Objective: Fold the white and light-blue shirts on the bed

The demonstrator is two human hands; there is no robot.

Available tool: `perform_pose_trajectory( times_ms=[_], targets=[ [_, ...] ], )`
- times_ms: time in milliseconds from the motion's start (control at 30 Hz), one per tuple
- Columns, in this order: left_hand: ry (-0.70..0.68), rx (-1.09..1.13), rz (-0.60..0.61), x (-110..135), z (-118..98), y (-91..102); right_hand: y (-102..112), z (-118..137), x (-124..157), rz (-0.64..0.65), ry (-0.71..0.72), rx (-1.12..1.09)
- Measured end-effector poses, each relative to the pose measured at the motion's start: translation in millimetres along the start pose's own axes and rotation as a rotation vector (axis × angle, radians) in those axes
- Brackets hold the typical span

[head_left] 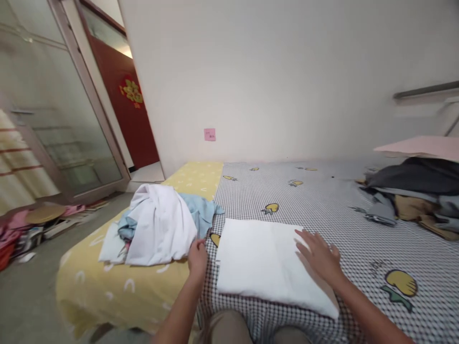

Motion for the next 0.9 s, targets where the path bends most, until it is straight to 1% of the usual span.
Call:
perform_pose_trajectory(
  times_ms=[33, 100, 167, 200, 300, 333, 400, 567, 733, 800, 900],
  targets=[
    [0.014, -0.009, -0.010, 7.4, 10.1, 6.4, 2.1, 12.8, 8.6, 0.012, 0.046, 0.021],
    [-0.002, -0.046, 0.004, 24.9, 20.5, 7.3, -1.7, 42.7, 26.8, 0.053, 0.159, 0.062],
    [-0.033, -0.112, 0.017, 41.1, 21.8, 1.6, -15.6, 63.4, 42.5, 0.118, 0.214, 0.103],
    [-0.042, -0.151, 0.015, 47.2, 20.9, -0.9, -25.9, 66.0, 48.2, 0.168, 0.196, 0.115],
    [-0.044, -0.256, 0.007, 56.6, 16.6, -4.6, -58.5, 55.0, 58.6, 0.326, 0.078, 0.121],
    [-0.040, -0.281, 0.006, 57.3, 15.4, -4.6, -66.7, 49.8, 60.1, 0.362, 0.049, 0.121],
    [-0.030, -0.322, 0.009, 57.4, 13.5, -4.3, -76.5, 42.8, 60.8, 0.397, 0.027, 0.125],
    [-0.039, -0.414, 0.035, 59.2, 3.4, -13.2, -82.7, 38.8, 61.6, 0.422, 0.023, 0.118],
    [-0.014, -0.446, 0.040, 59.2, -8.2, -24.6, -82.7, 39.8, 62.1, 0.392, 0.026, 0.090],
    [0.010, -0.440, 0.035, 57.6, -8.8, -28.6, -82.8, 40.4, 62.2, 0.388, 0.030, 0.090],
    [0.069, -0.424, -0.002, 54.5, -3.2, -35.5, -83.9, 40.0, 63.1, 0.415, 0.019, 0.107]
  ],
)
Point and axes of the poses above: each hand's wrist, its own x-axis away from the middle knuckle, its own y-axis out of the back of the hand, z = x × y, the point moved 10 cm from there along -x, towards the middle knuckle, and after that the axes turned 8 degrees about y, right-handed, at the moved point
